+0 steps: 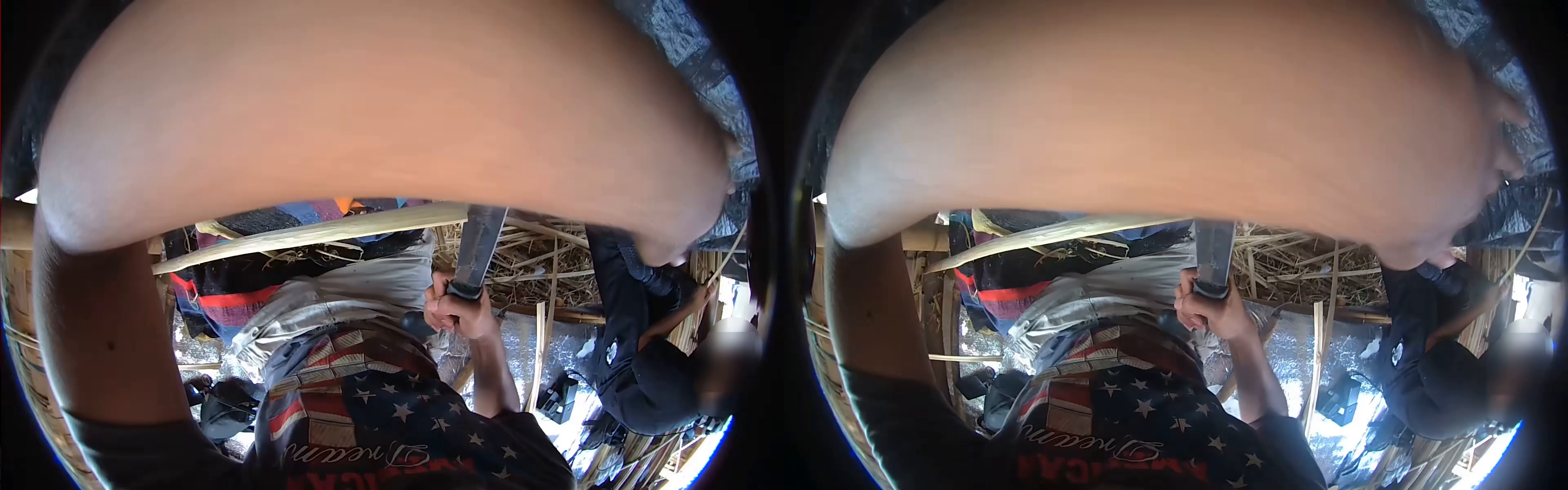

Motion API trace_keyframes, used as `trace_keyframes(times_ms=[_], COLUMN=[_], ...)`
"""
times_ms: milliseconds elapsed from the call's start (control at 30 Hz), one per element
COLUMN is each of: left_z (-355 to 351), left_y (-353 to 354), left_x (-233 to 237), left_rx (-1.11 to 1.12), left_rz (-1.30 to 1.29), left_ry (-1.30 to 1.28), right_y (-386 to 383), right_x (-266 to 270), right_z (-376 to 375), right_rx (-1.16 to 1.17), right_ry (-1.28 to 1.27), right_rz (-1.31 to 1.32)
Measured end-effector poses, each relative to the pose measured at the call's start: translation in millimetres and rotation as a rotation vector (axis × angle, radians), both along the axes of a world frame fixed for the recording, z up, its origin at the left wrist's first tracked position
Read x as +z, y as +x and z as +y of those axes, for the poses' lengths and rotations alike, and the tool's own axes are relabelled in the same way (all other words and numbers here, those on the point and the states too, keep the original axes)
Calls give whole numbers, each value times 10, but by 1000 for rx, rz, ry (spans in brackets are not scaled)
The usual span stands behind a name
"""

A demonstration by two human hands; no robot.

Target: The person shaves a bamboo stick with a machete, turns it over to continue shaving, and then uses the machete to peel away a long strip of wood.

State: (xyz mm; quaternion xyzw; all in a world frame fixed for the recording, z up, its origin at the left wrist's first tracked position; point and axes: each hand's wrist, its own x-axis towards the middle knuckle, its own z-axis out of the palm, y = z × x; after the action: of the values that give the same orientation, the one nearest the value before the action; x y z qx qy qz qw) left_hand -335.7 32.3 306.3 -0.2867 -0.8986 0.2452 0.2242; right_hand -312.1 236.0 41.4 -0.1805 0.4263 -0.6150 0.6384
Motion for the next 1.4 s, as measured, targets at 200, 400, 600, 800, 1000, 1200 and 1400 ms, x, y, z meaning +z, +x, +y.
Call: trace_keyframes(times_ms=[200, 400, 600, 800, 1000, 1200, 1400], left_z=[122, 168, 244, 343, 378, 329, 307], left_y=[-311, -390, -421, -431, -520, -484, -492], left_x=[-88, -71, -24, -26, -62, -100, -189], left_rx=[72, 70, 87, 114, 137, 175, 187], left_rz=[-155, -197, -213, -228, -254, -282, -308], left_ry=[26, 37, 59, 37, 41, 48, 56], right_y=[56, 122, 302, 99, 125, 118, 100], right_x=[-75, 36, -21, 117, 40, 33, -38], right_z=[20, -50, -16, -97, -94, -60, -58], right_rx=[-71, 22, -220, -46, -53, -39, -46], right_ry=[-35, -120, -147, -141, -173, -160, -183], right_rz=[194, 57, 26, 136, 82, 49, 95])
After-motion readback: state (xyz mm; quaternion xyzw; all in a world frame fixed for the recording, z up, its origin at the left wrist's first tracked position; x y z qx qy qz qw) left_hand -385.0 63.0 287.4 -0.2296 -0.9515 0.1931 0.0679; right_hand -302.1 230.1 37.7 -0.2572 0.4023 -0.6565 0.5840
